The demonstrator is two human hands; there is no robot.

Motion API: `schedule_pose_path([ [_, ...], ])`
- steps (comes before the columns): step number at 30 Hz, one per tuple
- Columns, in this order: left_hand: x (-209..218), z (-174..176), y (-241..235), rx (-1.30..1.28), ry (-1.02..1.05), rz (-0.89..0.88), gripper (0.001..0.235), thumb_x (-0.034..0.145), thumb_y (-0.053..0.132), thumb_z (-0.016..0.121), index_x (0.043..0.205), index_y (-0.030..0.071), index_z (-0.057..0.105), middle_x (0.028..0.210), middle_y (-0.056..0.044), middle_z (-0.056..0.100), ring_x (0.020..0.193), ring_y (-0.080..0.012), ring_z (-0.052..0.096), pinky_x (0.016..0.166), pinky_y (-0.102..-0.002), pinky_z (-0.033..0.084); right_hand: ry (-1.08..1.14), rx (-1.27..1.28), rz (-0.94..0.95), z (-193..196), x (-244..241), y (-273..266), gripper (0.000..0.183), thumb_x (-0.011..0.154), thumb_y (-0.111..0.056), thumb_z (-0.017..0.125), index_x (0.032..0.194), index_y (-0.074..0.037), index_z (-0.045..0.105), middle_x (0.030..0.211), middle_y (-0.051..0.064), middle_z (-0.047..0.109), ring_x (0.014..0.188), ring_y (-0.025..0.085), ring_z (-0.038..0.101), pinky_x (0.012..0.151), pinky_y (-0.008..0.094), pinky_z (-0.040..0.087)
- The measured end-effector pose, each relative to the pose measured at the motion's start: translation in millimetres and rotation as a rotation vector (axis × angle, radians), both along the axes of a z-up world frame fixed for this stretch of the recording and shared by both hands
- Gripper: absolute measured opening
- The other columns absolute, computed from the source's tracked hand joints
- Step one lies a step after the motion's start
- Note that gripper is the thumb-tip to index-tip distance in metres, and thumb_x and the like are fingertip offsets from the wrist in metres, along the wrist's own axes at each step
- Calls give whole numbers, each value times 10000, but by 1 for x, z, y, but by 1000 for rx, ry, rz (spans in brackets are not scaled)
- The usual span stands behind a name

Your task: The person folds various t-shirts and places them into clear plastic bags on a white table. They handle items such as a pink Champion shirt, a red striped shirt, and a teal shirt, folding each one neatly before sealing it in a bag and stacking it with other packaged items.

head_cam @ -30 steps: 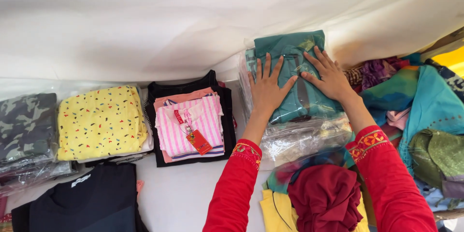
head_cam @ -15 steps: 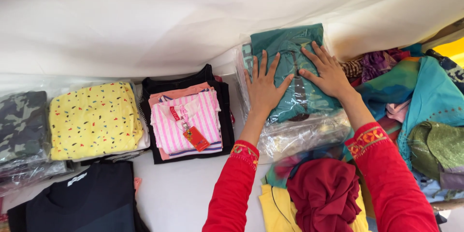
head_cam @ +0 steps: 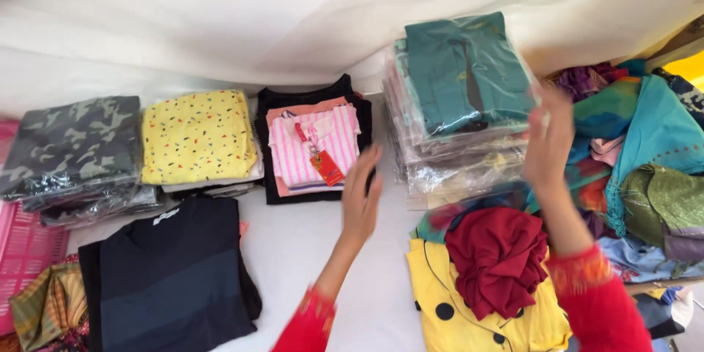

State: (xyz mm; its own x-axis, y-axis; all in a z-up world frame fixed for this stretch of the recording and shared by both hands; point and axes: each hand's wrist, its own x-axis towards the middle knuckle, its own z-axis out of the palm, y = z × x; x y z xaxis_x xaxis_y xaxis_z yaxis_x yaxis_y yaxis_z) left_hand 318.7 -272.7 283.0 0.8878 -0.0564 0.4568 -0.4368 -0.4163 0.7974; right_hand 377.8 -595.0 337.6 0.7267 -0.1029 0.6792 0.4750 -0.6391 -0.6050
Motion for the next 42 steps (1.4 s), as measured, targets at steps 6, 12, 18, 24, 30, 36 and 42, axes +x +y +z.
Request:
schedule_pose_path([
  [6, -262, -279, 122, 483, 339, 255, 611, 918, 411, 628, 1460, 139, 551, 1568, -163, 458, 1422, -361, 411, 1111, -522, 349, 363, -146, 50, -124, -190, 74, 254, 874, -74, 703, 1128, -90, 702, 1131, 101, 709, 958, 291, 665, 832, 375, 539],
  [12, -377, -432, 168, 651, 570, 128, 536, 895, 447, 573, 1408, 288, 570, 1534, -119, 421, 1425, -267, 400, 1103, -480, 367, 588, -361, 433, -188, -286, 184, 286, 888, -218, 724, 1157, -123, 696, 1226, 60, 677, 1106, 290, 652, 897, 407, 539],
  [18, -313, -239, 175, 514, 273, 109, 378, 900, 285, 762, 1262, 190, 713, 1390, -82, 624, 1172, -277, 644, 925, -421, 493, 749, -601, 496, -201, -282, 292, 423, 922, -298, 688, 1318, -167, 617, 1436, 91, 530, 1246, 321, 543, 982, 457, 471],
  [24, -268, -56, 295, 494, -66, 412, 268, 917, 183, 709, 1179, 125, 719, 1267, -45, 689, 1106, -258, 663, 892, -392, 516, 948, -717, 439, -216, -282, 379, 690, 935, -360, 695, 1521, -200, 368, 1611, 147, 282, 1438, 361, 356, 1137, 506, 370],
  [30, -282, -9, 461, 647, -154, 807, 203, 1014, 217, 617, 1141, 107, 731, 1229, -64, 721, 1075, -268, 677, 901, -410, 501, 1043, -815, 296, -238, -306, 408, 834, 922, -362, 717, 1590, -273, 226, 1694, 132, 52, 1562, 377, 78, 1208, 629, 213],
  [36, -268, -27, 694, 502, -169, 1209, 322, 1218, 246, 506, 1072, 78, 738, 957, -134, 691, 845, -323, 649, 809, -496, 455, 1070, -794, 268, -244, -304, 410, 817, 917, -384, 719, 1580, -309, 249, 1703, 96, 69, 1577, 345, 74, 1217, 622, 225],
  [42, -225, -138, 830, 560, 394, 1149, 302, 1121, 311, 569, 1274, 128, 754, 1193, -196, 720, 1026, -378, 685, 917, -548, 501, 1079, -727, 221, -235, -310, 410, 802, 897, -336, 730, 1564, -319, 284, 1705, 57, 81, 1579, 318, 64, 1235, 611, 185],
])
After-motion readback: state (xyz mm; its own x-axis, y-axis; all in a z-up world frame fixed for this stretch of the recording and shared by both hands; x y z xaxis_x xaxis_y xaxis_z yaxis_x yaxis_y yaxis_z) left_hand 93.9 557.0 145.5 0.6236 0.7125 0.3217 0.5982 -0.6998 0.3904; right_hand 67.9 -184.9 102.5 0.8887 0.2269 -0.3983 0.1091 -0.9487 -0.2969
